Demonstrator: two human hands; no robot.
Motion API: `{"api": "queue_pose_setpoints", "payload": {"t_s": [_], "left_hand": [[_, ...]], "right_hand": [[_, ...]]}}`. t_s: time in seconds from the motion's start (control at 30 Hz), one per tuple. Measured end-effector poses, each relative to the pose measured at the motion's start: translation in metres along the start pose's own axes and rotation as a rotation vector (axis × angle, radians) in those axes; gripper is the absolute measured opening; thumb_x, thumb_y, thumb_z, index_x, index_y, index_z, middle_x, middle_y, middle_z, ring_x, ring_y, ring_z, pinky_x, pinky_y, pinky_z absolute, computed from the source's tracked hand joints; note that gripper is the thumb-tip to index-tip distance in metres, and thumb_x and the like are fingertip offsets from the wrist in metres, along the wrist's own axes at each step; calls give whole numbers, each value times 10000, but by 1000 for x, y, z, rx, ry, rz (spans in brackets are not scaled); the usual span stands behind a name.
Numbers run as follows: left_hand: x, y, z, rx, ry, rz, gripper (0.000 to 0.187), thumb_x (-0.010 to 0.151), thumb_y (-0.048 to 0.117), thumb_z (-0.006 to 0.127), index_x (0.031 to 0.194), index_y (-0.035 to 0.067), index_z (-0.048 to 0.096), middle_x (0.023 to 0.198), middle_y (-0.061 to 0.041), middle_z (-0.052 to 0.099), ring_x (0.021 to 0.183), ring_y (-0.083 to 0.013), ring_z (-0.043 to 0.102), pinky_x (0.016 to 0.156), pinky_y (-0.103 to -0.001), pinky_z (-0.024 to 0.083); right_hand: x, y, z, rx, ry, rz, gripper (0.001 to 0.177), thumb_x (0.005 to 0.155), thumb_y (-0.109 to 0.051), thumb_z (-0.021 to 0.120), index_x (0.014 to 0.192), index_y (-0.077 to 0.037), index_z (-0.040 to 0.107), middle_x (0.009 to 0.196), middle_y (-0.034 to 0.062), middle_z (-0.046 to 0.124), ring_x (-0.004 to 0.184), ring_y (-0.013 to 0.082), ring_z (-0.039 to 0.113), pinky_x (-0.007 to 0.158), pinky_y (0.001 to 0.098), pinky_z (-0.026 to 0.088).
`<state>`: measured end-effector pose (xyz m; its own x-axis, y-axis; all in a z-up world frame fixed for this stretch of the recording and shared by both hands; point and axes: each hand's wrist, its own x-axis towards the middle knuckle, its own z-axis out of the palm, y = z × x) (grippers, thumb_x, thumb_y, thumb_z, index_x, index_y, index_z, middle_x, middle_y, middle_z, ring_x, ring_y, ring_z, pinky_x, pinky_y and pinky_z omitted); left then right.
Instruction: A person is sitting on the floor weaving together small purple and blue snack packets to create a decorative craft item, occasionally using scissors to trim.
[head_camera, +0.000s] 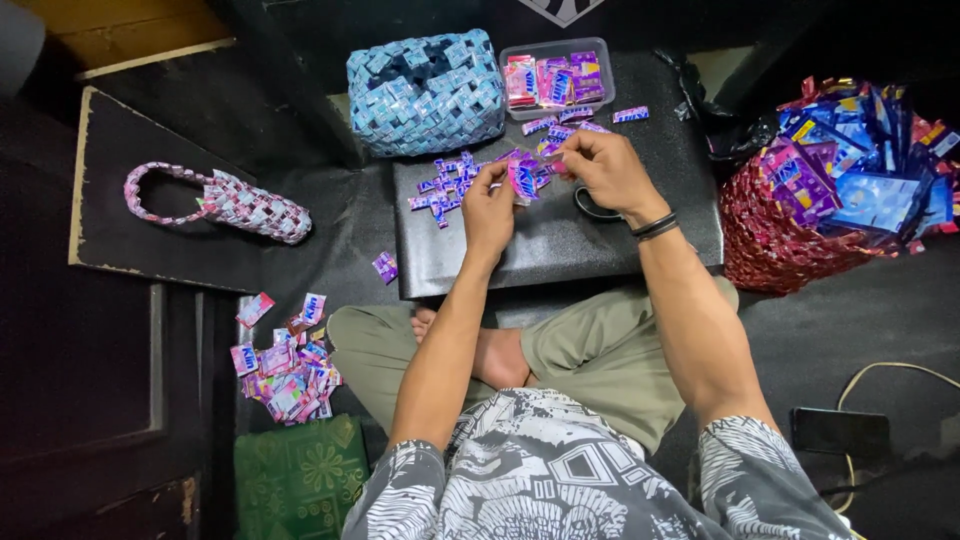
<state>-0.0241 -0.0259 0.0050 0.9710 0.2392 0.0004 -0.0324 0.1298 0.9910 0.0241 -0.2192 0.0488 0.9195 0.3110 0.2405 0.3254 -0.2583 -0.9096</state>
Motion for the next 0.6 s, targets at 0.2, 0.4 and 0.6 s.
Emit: {"api": "queue_pose_setpoints", "payload": {"t_s": [0.2,0.4,0.6], "left_hand": [[2,3,1,-48,-34,-56,183,997,235,687,1100,93,739,900,-81,713,671,-141,688,555,-298,635],[-2,-3,2,-91,-132,-132,230,998,111,600,1183,54,722,988,-77,692,680,-120,696,608,-272,660],[-4,3,3,-150,-186,-131,278,1019,239,653,1234,79,727,1071,-94,702,848,-166,687,661,-364,684]], "right_hand": [[-2,-13,0,-29,-26,-83,196,888,-29,818,1078,-40,770,853,126,725,820,170,652,729,344,530],[-3,-15,4,-183,-57,-81,342,806,-45,862,1130,-27,755,842,150,696,766,264,683,661,397,557],[-6,-31,5,-319,-110,-138,331,797,-16,831,1114,-3,737,852,175,684,791,339,684,681,447,557]]}}
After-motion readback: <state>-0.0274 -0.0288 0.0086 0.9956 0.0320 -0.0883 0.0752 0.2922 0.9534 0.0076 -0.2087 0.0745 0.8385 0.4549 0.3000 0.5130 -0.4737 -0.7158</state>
